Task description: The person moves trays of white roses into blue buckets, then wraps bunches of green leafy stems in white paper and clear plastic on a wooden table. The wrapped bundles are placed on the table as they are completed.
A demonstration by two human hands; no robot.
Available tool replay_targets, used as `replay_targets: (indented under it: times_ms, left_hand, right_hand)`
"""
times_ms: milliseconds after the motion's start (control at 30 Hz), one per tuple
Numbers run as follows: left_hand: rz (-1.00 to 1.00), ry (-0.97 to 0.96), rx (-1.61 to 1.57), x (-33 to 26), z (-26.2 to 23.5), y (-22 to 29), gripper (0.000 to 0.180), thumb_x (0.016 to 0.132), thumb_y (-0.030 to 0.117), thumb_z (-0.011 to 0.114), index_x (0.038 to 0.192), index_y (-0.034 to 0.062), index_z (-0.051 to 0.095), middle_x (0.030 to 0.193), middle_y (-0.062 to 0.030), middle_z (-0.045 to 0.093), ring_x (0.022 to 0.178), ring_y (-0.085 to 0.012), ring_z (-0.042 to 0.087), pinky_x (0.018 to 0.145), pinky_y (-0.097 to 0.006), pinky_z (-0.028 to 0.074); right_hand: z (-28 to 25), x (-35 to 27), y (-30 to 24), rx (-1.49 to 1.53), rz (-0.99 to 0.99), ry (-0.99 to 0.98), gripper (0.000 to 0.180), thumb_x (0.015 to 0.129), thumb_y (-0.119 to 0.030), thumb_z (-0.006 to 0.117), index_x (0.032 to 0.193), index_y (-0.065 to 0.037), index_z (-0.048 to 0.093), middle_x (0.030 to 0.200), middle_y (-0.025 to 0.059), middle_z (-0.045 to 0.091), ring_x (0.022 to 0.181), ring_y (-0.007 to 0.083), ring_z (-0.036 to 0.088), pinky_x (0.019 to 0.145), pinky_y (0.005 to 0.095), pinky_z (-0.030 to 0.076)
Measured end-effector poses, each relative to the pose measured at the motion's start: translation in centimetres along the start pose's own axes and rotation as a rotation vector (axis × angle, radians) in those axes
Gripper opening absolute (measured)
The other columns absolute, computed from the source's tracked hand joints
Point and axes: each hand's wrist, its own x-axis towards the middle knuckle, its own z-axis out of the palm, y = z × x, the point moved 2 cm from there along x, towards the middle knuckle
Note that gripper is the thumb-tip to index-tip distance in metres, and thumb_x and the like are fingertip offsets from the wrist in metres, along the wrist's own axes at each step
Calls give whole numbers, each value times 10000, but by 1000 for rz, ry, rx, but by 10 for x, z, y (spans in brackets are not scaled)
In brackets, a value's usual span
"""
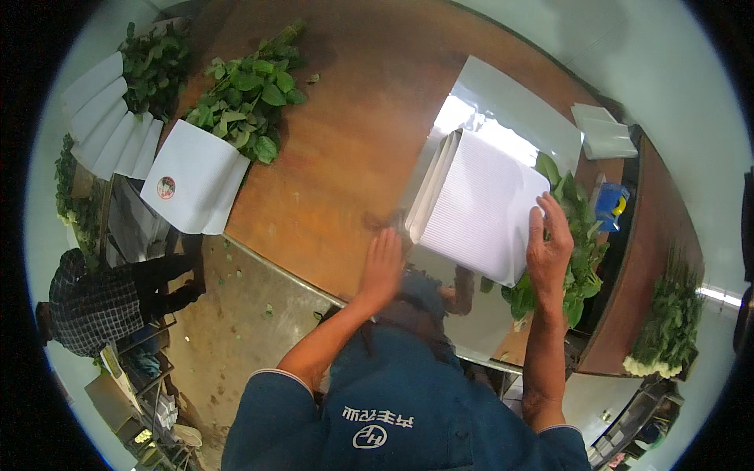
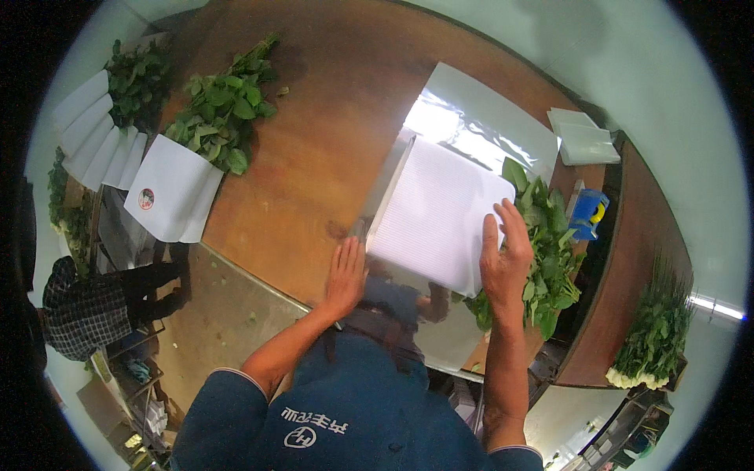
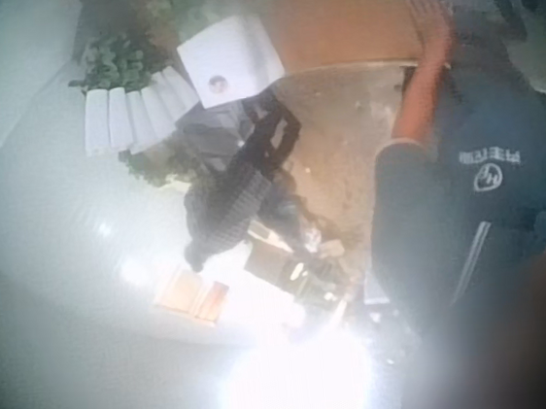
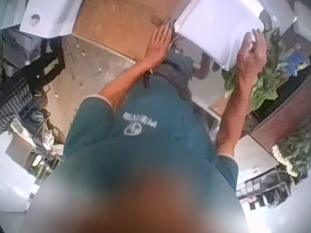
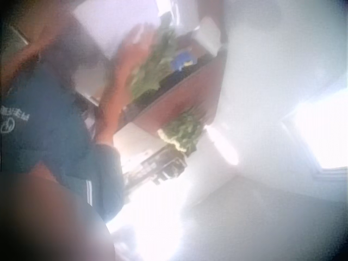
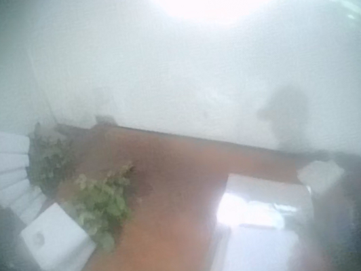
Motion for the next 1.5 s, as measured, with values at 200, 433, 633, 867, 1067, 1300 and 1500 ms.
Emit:
replay_targets:
  times_ms: [200,433,633,867,1067,1300,1500]
  left_hand:
    - [-12,97,49,-2,8,-3,555,970,104,585,1462,-106,438,1542,-281,434,1483,-416,363,1235,-533,260]
    - [25,215,-80,0,25,0,439,976,45,565,1407,-33,546,1414,-246,574,1330,-385,544,1101,-507,429]
    - [-535,317,-464,0,28,-24,396,906,127,718,1264,-18,628,1057,-170,722,913,-256,707,795,-384,556]
    - [-663,21,-840,-13,23,-52,186,827,170,824,836,2,743,747,-26,706,670,-100,621,630,-284,513]
    - [-729,-81,-989,-19,8,-48,234,823,219,846,822,5,752,772,-46,718,688,-108,631,640,-273,509]
    - [-787,-368,-1196,-25,-4,-35,301,850,266,843,877,-20,751,805,-66,724,762,-119,663,696,-277,522]
    - [-772,-305,-1018,-20,-10,-24,300,878,299,834,839,21,726,705,-2,664,588,-86,576,518,-258,430]
  right_hand:
    - [7,-36,4,54,61,-35,300,993,-148,665,1201,66,688,1321,260,656,1196,370,659,984,432,545]
    - [13,-53,11,8,-80,-61,298,969,-156,669,1162,70,698,1279,268,671,1191,406,649,1045,444,491]
    - [11,-61,11,-2,-95,-67,295,956,-145,671,1161,65,700,1287,265,666,1194,406,642,1048,449,488]
    - [16,-67,11,-24,-131,-85,268,953,-137,666,1140,50,705,1308,228,663,1218,393,615,1052,449,481]
    - [22,-71,17,-45,-139,-69,258,952,-123,656,1145,42,703,1316,223,660,1211,394,617,1047,451,484]
    - [17,-77,4,6,-78,7,248,950,-106,656,1149,35,703,1305,224,667,1215,375,630,1052,440,486]
    - [48,-160,-29,294,61,-272,307,925,-154,739,1174,18,692,1216,218,696,1171,368,657,1002,441,522]
